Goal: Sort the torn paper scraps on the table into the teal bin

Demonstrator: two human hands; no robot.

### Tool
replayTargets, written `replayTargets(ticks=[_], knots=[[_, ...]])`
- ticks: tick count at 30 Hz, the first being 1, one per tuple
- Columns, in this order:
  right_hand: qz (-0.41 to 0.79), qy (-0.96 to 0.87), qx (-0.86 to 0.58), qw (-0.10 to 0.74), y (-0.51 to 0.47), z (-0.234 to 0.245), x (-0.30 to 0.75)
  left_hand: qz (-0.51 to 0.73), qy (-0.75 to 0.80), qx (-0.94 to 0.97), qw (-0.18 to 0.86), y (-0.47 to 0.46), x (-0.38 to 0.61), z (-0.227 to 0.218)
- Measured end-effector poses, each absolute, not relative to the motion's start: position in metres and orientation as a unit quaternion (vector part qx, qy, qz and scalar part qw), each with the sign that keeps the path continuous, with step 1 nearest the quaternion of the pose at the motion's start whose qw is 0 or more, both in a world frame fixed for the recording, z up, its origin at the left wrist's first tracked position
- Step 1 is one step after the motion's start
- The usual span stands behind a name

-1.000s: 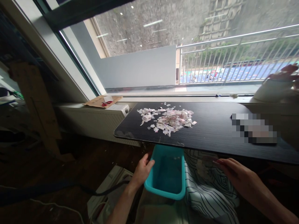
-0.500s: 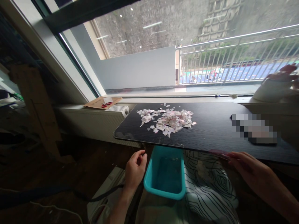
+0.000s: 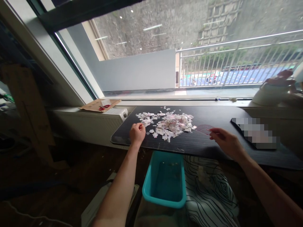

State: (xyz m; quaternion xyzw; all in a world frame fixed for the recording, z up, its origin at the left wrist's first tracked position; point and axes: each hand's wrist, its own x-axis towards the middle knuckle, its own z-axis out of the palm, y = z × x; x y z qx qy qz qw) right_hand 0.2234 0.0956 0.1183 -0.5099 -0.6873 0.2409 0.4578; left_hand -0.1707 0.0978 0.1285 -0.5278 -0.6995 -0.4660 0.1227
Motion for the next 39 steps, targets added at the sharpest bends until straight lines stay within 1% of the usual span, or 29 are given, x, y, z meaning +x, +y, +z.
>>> replayTargets(ticks=[3,7,11,17,20,24,30,35,39], knots=[[0.253,-0.671,-0.519,0.465,0.109,0.113,0.218,-0.442,-0.702,-0.545,0.118,0.096,-0.171,0.123],[0.262,-0.683,-0.497,0.468,0.118,0.111,0.209,-0.418,-0.700,-0.568,0.109,0.084,-0.167,0.119],[0.233,-0.700,-0.493,0.461,0.126,0.113,0.204,-0.406,-0.700,-0.579,0.100,0.079,-0.165,0.115],[0.191,-0.736,-0.490,0.427,0.117,0.122,0.205,-0.394,-0.702,-0.583,0.104,0.081,-0.166,0.112],[0.183,-0.734,-0.489,0.435,0.116,0.126,0.201,-0.381,-0.705,-0.589,0.109,0.081,-0.166,0.112],[0.184,-0.728,-0.481,0.453,0.125,0.125,0.191,-0.366,-0.705,-0.597,0.115,0.081,-0.166,0.113],[0.222,-0.741,-0.461,0.434,0.122,0.118,0.193,-0.351,-0.706,-0.603,0.122,0.081,-0.166,0.113],[0.178,-0.713,-0.508,0.449,0.107,0.120,0.200,-0.339,-0.711,-0.603,0.125,0.081,-0.165,0.114],[0.204,-0.722,-0.501,0.432,0.099,0.122,0.197,-0.333,-0.712,-0.605,0.126,0.080,-0.165,0.114]])
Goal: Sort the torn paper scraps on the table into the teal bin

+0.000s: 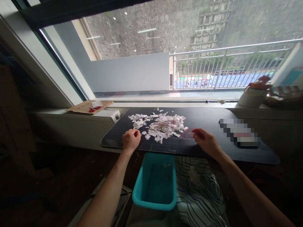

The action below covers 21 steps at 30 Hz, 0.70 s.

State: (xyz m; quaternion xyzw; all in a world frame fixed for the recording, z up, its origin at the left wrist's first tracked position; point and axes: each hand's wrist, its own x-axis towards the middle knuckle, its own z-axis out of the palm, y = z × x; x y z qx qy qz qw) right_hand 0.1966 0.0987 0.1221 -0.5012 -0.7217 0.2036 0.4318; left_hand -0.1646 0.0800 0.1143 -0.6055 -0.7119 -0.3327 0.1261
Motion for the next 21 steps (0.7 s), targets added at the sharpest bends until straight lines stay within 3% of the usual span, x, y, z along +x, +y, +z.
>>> replayTargets(ticks=[6,15,21], knots=[[0.213,-0.721,-0.480,0.453,0.109,0.118,0.182,-0.326,-0.716,-0.603,0.133,0.080,-0.165,0.114],[0.113,-0.726,-0.546,0.402,0.095,0.128,0.210,-0.322,-0.722,-0.598,0.131,0.080,-0.163,0.114],[0.124,-0.721,-0.554,0.396,0.079,0.129,0.223,-0.316,-0.721,-0.602,0.130,0.080,-0.163,0.115]])
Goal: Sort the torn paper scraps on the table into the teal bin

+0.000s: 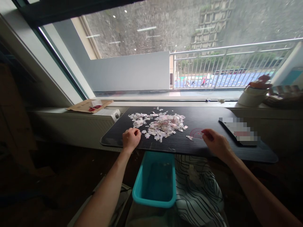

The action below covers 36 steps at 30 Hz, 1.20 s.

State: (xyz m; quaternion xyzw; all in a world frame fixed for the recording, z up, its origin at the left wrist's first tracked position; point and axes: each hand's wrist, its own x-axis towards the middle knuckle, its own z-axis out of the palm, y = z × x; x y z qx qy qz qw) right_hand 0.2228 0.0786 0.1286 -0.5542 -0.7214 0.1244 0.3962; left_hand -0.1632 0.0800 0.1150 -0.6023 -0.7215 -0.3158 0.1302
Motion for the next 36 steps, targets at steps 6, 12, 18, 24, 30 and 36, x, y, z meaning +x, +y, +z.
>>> replayTargets(ticks=[6,12,18,24,30,36], knots=[[0.138,-0.726,-0.539,0.404,0.070,0.133,0.221,-0.309,-0.719,-0.607,0.136,0.080,-0.163,0.116],[0.096,-0.720,-0.557,0.402,0.045,0.127,0.225,-0.307,-0.720,-0.607,0.138,0.081,-0.164,0.114],[0.073,-0.729,-0.533,0.422,0.014,0.110,0.208,-0.307,-0.724,-0.601,0.142,0.081,-0.163,0.114],[0.009,-0.740,-0.513,0.435,0.007,0.111,0.195,-0.307,-0.726,-0.599,0.139,0.079,-0.161,0.116],[0.035,-0.782,-0.456,0.423,0.002,0.109,0.159,-0.304,-0.733,-0.594,0.135,0.078,-0.158,0.117],[0.071,-0.790,-0.427,0.434,0.001,0.111,0.149,-0.300,-0.736,-0.592,0.131,0.077,-0.157,0.117]])
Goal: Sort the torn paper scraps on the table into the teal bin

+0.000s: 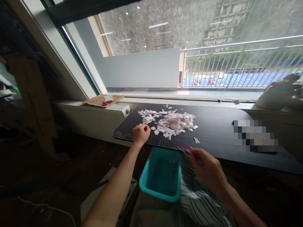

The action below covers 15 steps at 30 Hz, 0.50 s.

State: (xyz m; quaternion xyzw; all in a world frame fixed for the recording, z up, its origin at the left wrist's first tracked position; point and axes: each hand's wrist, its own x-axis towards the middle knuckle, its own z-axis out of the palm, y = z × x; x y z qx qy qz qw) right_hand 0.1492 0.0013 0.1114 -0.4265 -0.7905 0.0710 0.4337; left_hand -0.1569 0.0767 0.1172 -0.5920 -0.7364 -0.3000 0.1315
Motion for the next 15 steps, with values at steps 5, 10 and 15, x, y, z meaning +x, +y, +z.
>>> replayTargets(ticks=[5,10,15], knots=[[0.052,-0.768,-0.464,0.438,0.002,0.110,0.171,-0.300,-0.738,-0.591,0.129,0.076,-0.156,0.117],[0.015,-0.762,-0.481,0.433,0.008,0.111,0.196,-0.296,-0.739,-0.591,0.131,0.076,-0.155,0.118],[-0.002,-0.757,-0.507,0.412,0.032,0.115,0.217,-0.299,-0.733,-0.596,0.133,0.076,-0.156,0.118]])
